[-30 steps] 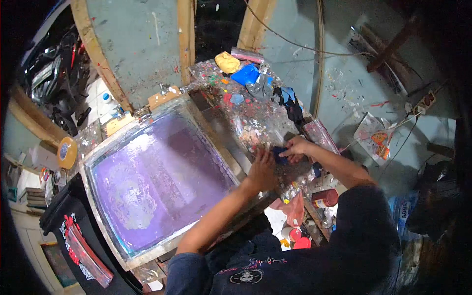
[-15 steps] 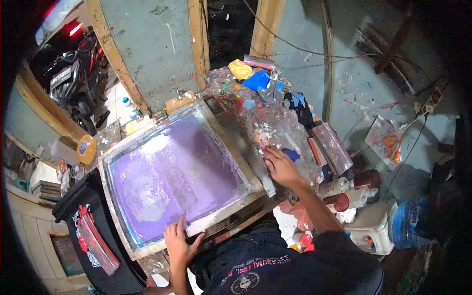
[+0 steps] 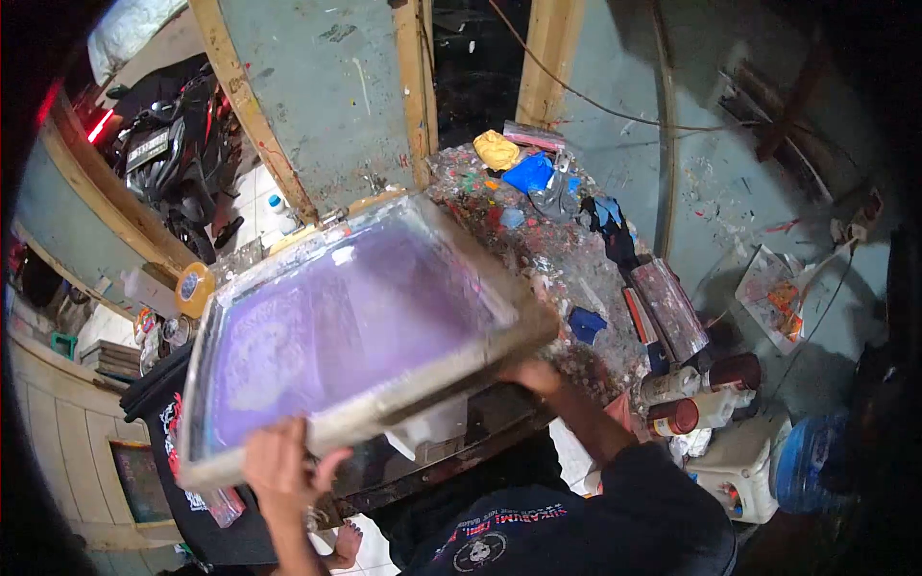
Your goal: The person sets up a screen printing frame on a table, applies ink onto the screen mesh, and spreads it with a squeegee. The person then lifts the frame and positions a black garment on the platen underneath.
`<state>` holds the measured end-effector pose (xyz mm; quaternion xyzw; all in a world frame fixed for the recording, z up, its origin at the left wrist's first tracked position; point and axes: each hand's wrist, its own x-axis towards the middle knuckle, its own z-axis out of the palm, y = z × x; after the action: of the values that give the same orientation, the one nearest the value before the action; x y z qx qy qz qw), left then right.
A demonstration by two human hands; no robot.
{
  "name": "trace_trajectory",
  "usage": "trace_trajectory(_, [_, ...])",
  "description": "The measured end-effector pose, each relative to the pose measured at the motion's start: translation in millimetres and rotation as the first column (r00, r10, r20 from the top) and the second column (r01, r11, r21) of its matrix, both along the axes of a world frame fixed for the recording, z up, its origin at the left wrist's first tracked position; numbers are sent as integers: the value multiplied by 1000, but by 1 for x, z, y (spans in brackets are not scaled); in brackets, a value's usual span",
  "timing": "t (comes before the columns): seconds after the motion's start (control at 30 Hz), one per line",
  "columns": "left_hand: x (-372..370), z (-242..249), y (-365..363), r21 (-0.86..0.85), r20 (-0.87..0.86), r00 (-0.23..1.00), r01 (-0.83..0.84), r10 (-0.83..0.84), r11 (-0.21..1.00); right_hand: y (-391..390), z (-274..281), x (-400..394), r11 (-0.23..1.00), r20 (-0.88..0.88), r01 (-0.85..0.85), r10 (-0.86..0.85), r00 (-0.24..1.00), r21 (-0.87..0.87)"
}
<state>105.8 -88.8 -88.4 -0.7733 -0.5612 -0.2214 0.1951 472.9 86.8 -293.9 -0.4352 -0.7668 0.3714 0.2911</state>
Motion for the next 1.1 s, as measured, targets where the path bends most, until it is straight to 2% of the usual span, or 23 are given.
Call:
trace_trajectory(0.03, [-7, 31, 16, 53, -25, 1000, -1, 3, 999, -2, 7, -30, 990, 140, -48, 29, 990, 132])
trace_trajectory(0.07, [-14, 51, 27, 70, -26, 994, -104, 106, 992, -6, 8, -61, 962, 238, -92, 28, 971, 259])
trace_trajectory(0.1, [-20, 73, 43, 163, -54, 988, -135, 145, 977, -13, 6, -88, 913, 324, -127, -6, 946, 388])
trace_trajectory(0.13, [-16, 97, 60, 177, 47, 984, -179, 173, 968, -21, 1, -113, 874, 346, -165, -3, 938, 456])
trace_trajectory(0.2, [-25, 116, 104, 385, 90, 991, -124, 97, 914, -36, -8, -143, 867, 303, -269, 146, 942, 419])
trace_trajectory(0.23, [-27, 129, 116, 362, 95, 981, -190, 166, 913, -39, -10, -151, 860, 281, -313, 210, 937, 404])
trace_trajectory(0.27, [-32, 137, 131, 458, 56, 989, -150, 140, 876, -37, -6, -152, 881, 286, -353, 266, 920, 316])
trace_trajectory(0.33, [-39, 147, 148, 477, 55, 991, -136, 125, 868, -20, 8, -145, 897, 292, -423, 372, 881, 132])
trace_trajectory(0.43, [-47, 156, 164, 523, -8, 985, -140, 169, 841, 18, -1, -142, 923, 388, -135, -17, 922, 360])
trace_trajectory(0.47, [-51, 158, 171, 538, -20, 987, -124, 159, 834, 17, -11, -147, 916, 412, -175, 11, 911, 361])
trace_trajectory(0.53, [-64, 165, 183, 566, -52, 985, -106, 164, 818, 4, -25, -171, 891, 453, -274, 89, 887, 361])
trace_trajectory(0.6, [-75, 172, 198, 597, -55, 993, -55, 109, 801, -31, -26, -184, 855, 378, -408, 279, 883, 321])
trace_trajectory(0.63, [-73, 174, 201, 586, -71, 981, -106, 182, 803, -49, -20, -192, 820, 335, -481, 379, 863, 311])
trace_trajectory(0.7, [-72, 178, 209, 453, 84, 961, -271, 262, 849, -51, -8, -190, 773, 226, -625, 593, 773, 111])
trace_trajectory(0.77, [-70, 187, 213, 534, 93, 985, -173, 146, 828, -34, 8, -192, 752, 249, -642, 600, 760, 146])
trace_trajectory(0.8, [-74, 189, 217, 515, 170, 985, -101, 14, 851, -26, 14, -192, 788, 301, -548, 470, 830, 279])
trace_trajectory(0.87, [-84, 184, 232, 620, 91, 990, -143, 111, 771, -23, 18, -197, 902, 387, -344, 229, 893, 261])
trace_trajectory(0.9, [-89, 182, 242, 665, 75, 987, -155, 141, 731, -35, 19, -199, 838, 392, -485, 371, 842, 249])
trace_trajectory(0.97, [-90, 187, 261, 629, 123, 981, -196, 153, 752, -52, 30, -205, 672, 394, -706, 600, 696, 224])
trace_trajectory(1.0, [-91, 188, 267, 609, 148, 978, -209, 149, 765, -53, 61, -228, 592, 500, -799, 727, 470, -109])
trace_trajectory(1.03, [-93, 190, 269, 615, 137, 979, -203, 151, 762, -53, 105, -262, 474, 511, -763, 830, 221, -440])
trace_trajectory(1.07, [-95, 194, 268, 622, 123, 981, -196, 152, 758, -45, 128, -291, 396, 438, -751, 885, 159, -528])
trace_trajectory(1.1, [-99, 197, 270, 631, 107, 982, -189, 157, 752, -28, 134, -321, 435, 325, -825, 888, 325, -362])
